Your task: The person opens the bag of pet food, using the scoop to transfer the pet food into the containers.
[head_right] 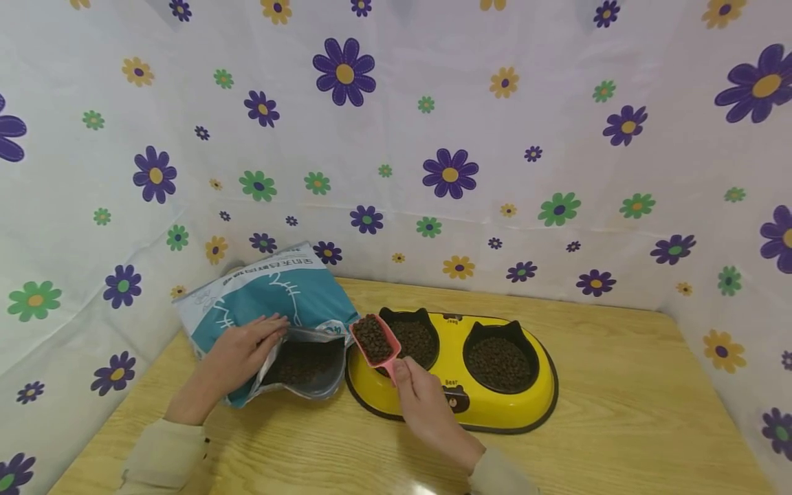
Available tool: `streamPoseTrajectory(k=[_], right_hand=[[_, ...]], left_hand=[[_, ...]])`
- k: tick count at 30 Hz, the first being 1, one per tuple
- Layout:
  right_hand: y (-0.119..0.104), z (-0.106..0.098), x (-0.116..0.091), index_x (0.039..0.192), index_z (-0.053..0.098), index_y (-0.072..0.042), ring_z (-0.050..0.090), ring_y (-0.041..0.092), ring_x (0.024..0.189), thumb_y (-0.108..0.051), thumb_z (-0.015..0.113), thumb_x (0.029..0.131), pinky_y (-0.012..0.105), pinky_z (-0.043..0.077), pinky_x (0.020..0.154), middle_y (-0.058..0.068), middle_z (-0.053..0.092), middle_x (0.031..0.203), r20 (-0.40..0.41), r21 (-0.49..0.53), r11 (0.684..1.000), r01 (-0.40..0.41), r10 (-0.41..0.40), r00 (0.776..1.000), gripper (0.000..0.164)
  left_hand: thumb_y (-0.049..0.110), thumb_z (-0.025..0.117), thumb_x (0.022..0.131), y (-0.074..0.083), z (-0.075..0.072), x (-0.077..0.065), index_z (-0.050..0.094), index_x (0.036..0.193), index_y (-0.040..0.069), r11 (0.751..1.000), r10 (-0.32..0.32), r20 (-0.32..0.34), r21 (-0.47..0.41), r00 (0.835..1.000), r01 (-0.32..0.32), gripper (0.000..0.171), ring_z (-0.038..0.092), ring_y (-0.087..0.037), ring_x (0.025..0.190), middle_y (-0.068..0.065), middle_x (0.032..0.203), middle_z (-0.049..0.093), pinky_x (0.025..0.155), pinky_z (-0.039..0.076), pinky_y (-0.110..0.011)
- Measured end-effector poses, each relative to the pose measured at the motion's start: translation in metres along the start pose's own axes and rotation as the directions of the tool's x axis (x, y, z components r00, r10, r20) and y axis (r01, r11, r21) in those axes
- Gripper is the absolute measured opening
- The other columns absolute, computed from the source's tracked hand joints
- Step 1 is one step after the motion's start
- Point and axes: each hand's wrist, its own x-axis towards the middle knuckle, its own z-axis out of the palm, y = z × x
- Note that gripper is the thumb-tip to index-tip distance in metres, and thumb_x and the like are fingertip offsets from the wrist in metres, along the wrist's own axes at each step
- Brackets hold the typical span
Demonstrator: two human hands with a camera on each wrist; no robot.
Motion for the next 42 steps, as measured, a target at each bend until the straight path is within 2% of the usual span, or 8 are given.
streamPoseTrajectory(k=[9, 17, 21, 28, 32, 37, 39, 42], right_hand=[[0.009, -0.047, -0.015, 0.084, 0.052, -0.002, 0.036, 0.005, 0.048, -0.024, 0.037, 0.113, 0.019, 0.037, 0.047, -0.002, 0.039, 0.06, -0.153, -0.056, 0.994, -0.097, 0.088, 0.984, 0.039], [0.023, -0.088, -0.036, 0.079, 0.048, -0.008, 0.031, 0.006, 0.048, -0.025, 0.038, 0.113, 0.023, 0.031, 0.047, -0.003, 0.037, 0.06, -0.264, -0.243, 0.96, -0.137, 0.071, 0.962, 0.04], [0.029, -0.113, -0.044, 0.079, 0.046, -0.009, 0.03, 0.005, 0.048, -0.027, 0.036, 0.113, 0.023, 0.03, 0.047, -0.003, 0.037, 0.061, -0.28, -0.321, 0.935, -0.154, 0.062, 0.958, 0.04], [0.039, -0.151, -0.058, 0.082, 0.051, -0.005, 0.03, 0.005, 0.051, -0.029, 0.034, 0.114, 0.024, 0.03, 0.047, 0.001, 0.041, 0.064, -0.297, -0.442, 0.87, -0.221, 0.09, 0.951, 0.043], [0.047, -0.16, -0.063, 0.09, 0.059, -0.002, 0.033, 0.005, 0.051, -0.027, 0.037, 0.113, 0.024, 0.032, 0.047, 0.001, 0.049, 0.066, -0.301, -0.512, 0.832, -0.215, 0.06, 0.952, 0.041], [0.053, -0.162, -0.064, 0.084, 0.058, -0.005, 0.027, 0.003, 0.048, -0.022, 0.045, 0.112, 0.022, 0.027, 0.045, -0.004, 0.039, 0.06, -0.275, -0.591, 0.79, -0.166, -0.004, 0.961, 0.035], [0.054, -0.162, -0.062, 0.08, 0.054, -0.008, 0.024, 0.002, 0.048, -0.02, 0.048, 0.11, 0.02, 0.025, 0.045, -0.006, 0.034, 0.059, -0.247, -0.64, 0.758, -0.128, -0.044, 0.968, 0.033], [0.055, -0.16, -0.061, 0.076, 0.048, -0.011, 0.02, 0.001, 0.047, -0.016, 0.056, 0.107, 0.018, 0.021, 0.045, -0.008, 0.029, 0.057, -0.195, -0.736, 0.675, -0.051, -0.139, 0.971, 0.032]], left_hand=[[0.014, 0.059, 0.104, -0.001, 0.001, 0.001, 0.071, 0.128, 0.001, 1.0, 0.011, 0.0, 0.006, 1.0, -0.011, 0.03, 0.062, -0.04, 0.129, -0.019, 0.134, 0.068, 0.109, 0.05, -0.054], [0.014, 0.06, 0.104, -0.002, 0.0, -0.001, 0.071, 0.128, 0.001, 1.0, 0.008, -0.004, 0.015, 1.0, -0.008, 0.03, 0.063, -0.04, 0.128, -0.019, 0.133, 0.069, 0.108, 0.051, -0.054], [0.014, 0.059, 0.104, -0.001, -0.001, 0.0, 0.071, 0.129, 0.002, 1.0, 0.002, 0.0, 0.011, 1.0, -0.002, 0.03, 0.062, -0.04, 0.129, -0.019, 0.134, 0.068, 0.109, 0.05, -0.054], [0.013, 0.059, 0.104, 0.0, 0.0, 0.0, 0.071, 0.129, 0.002, 1.0, 0.002, 0.002, 0.001, 1.0, -0.002, 0.03, 0.063, -0.04, 0.128, -0.019, 0.134, 0.068, 0.109, 0.051, -0.054], [0.014, 0.059, 0.105, 0.0, 0.0, 0.0, 0.071, 0.129, 0.002, 1.0, 0.0, 0.0, 0.002, 1.0, 0.0, 0.03, 0.063, -0.04, 0.129, -0.018, 0.134, 0.069, 0.108, 0.051, -0.054], [0.014, 0.059, 0.105, 0.0, 0.001, 0.0, 0.071, 0.129, 0.002, 1.0, 0.009, -0.008, 0.002, 1.0, -0.009, 0.03, 0.063, -0.041, 0.128, -0.019, 0.133, 0.069, 0.107, 0.051, -0.055], [0.013, 0.059, 0.105, -0.001, 0.001, 0.0, 0.071, 0.129, 0.002, 1.0, 0.009, -0.009, 0.002, 1.0, -0.009, 0.03, 0.063, -0.041, 0.128, -0.019, 0.134, 0.069, 0.107, 0.051, -0.055], [0.014, 0.059, 0.105, 0.0, 0.001, 0.0, 0.071, 0.13, 0.003, 1.0, -0.005, 0.001, 0.0, 1.0, 0.005, 0.03, 0.062, -0.041, 0.129, -0.019, 0.135, 0.068, 0.108, 0.051, -0.055]])
